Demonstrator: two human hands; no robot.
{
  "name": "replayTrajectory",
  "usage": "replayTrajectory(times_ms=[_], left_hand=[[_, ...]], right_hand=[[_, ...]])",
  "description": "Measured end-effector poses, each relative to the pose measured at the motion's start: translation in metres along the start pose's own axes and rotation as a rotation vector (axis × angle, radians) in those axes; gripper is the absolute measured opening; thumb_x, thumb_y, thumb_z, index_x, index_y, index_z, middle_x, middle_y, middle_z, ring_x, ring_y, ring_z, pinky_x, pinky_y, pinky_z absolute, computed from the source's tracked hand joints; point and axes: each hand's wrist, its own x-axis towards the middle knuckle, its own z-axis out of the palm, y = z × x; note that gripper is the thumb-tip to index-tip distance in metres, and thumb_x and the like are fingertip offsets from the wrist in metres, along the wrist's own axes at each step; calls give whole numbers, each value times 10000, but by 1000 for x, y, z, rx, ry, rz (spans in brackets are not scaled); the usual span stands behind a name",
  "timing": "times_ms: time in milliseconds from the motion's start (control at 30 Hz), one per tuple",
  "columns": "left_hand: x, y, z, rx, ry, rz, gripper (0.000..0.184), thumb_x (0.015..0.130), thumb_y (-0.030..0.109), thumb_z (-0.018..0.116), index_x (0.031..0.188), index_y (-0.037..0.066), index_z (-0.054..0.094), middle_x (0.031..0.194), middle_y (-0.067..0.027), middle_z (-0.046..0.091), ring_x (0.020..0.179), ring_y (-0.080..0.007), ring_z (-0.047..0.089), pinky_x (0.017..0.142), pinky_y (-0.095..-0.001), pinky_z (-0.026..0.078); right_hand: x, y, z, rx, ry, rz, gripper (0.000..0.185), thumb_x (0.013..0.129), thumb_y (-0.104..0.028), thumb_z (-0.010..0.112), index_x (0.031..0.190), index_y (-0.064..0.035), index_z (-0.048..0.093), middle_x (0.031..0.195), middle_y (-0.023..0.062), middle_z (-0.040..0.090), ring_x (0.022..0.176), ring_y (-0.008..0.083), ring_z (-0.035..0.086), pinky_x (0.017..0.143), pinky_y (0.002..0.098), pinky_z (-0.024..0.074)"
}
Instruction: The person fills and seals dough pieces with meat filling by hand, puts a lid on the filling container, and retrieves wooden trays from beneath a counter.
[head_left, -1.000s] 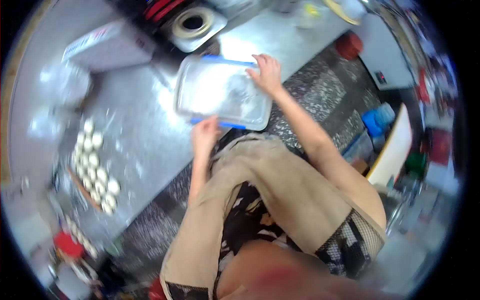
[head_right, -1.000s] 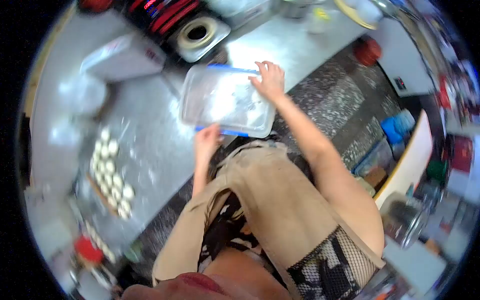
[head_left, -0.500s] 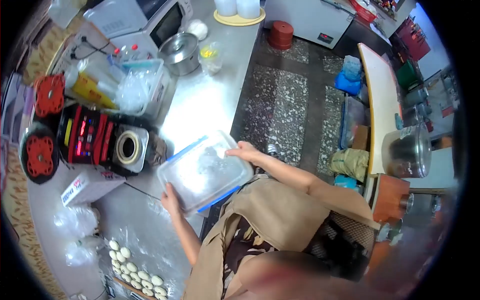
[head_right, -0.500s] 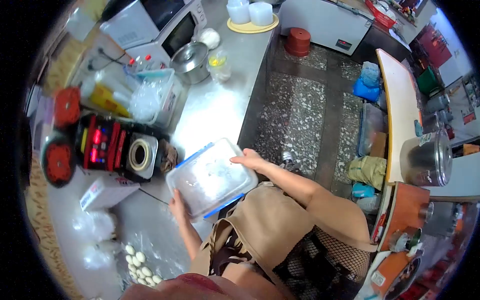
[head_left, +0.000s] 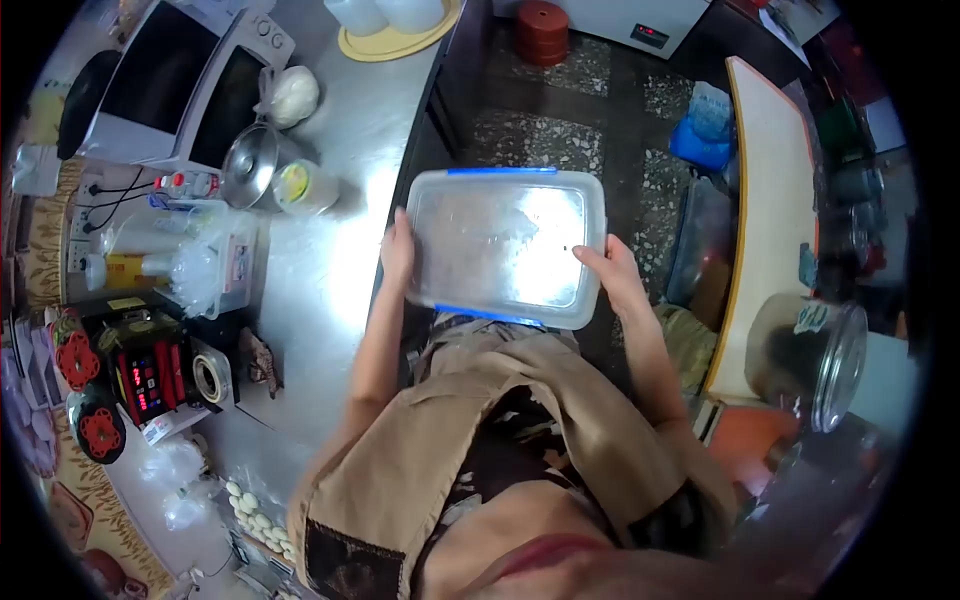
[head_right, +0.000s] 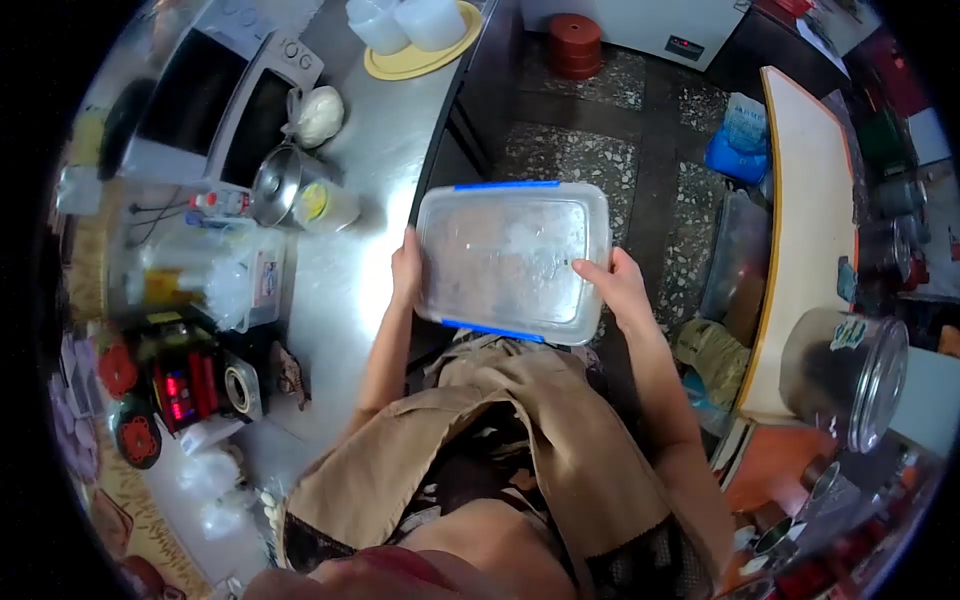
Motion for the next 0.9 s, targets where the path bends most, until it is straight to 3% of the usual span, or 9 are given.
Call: replayTrajectory(times_ms=[100, 200, 300, 400, 533, 667, 800, 867, 900], left_hand=[[71, 72, 51, 101, -44, 175, 619, 894, 509, 387, 750, -41, 633, 690, -168, 612, 720, -262, 601, 691, -384, 448], [141, 131, 106, 235, -15, 395, 578, 884, 505, 382, 1042, -23, 556, 1009, -291, 587, 1014, -420, 540, 884, -436, 408], [214, 160, 157, 268, -27, 376, 679, 882, 507, 388, 1310, -18, 340, 1230, -291, 471, 1137, -436, 457, 972, -419, 359], [271, 183, 192, 161, -19, 390, 715, 878, 485, 408, 1379, 7, 229, 1379, -251, 322, 1261, -390, 338, 1037, -389, 281], [325, 202, 204, 257, 38, 189, 694, 890, 493, 376, 1376, 20, 229, 1245, -296, 455, 1138, -450, 450, 973, -457, 350], [375, 197, 209, 397, 14, 128, 668, 925, 504, 219, 1085, -43, 566, 1071, -327, 543, 1058, -463, 495, 930, -480, 378], [378, 195, 228, 398, 83, 0, 600, 926, 484, 250, 1297, 24, 351, 1112, -328, 523, 1059, -479, 486, 924, -495, 377], [363, 212, 244, 338, 171, -60, 587, 921, 452, 325, 1373, 96, 208, 1144, -327, 508, 1071, -479, 479, 923, -510, 370], [352, 219, 252, 207, 221, 13, 586, 919, 448, 344, 1366, 89, 226, 1115, -331, 524, 1052, -486, 489, 907, -517, 378]], right_hand=[[41, -3, -27, 166, 17, 51, 254, 780, -214, 688, 876, -39, 532, 771, 16, 564, 643, 88, 513, 568, 233, 413], [90, -24, -26, 255, 49, 75, 236, 799, -215, 673, 836, -46, 513, 736, 8, 547, 601, 72, 488, 511, 225, 388], [166, -17, -38, 223, 88, 43, 238, 804, -205, 668, 866, -36, 514, 737, 21, 555, 585, 87, 491, 502, 227, 399], [231, -41, -38, 88, 102, 92, 307, 784, -205, 690, 941, -8, 515, 755, 32, 568, 638, 106, 533, 531, 264, 452], [337, -60, -41, -269, 159, 168, 294, 761, -251, 704, 802, -36, 507, 705, 39, 557, 602, 114, 530, 495, 267, 440], [419, -75, -41, -382, 62, 112, 338, 744, -308, 711, 777, -30, 521, 705, 42, 562, 617, 124, 541, 527, 282, 458], [456, -111, -56, -375, -3, 110, 335, 757, -323, 684, 861, -21, 581, 737, 48, 592, 647, 123, 554, 564, 292, 466], [505, -25, -90, -268, -193, 55, 369, 747, -287, 674, 994, -17, 628, 826, 54, 639, 787, 112, 576, 662, 275, 466], [487, -84, -98, -266, -215, 48, 397, 739, -281, 676, 1026, -14, 614, 858, 58, 635, 818, 125, 576, 700, 291, 466]])
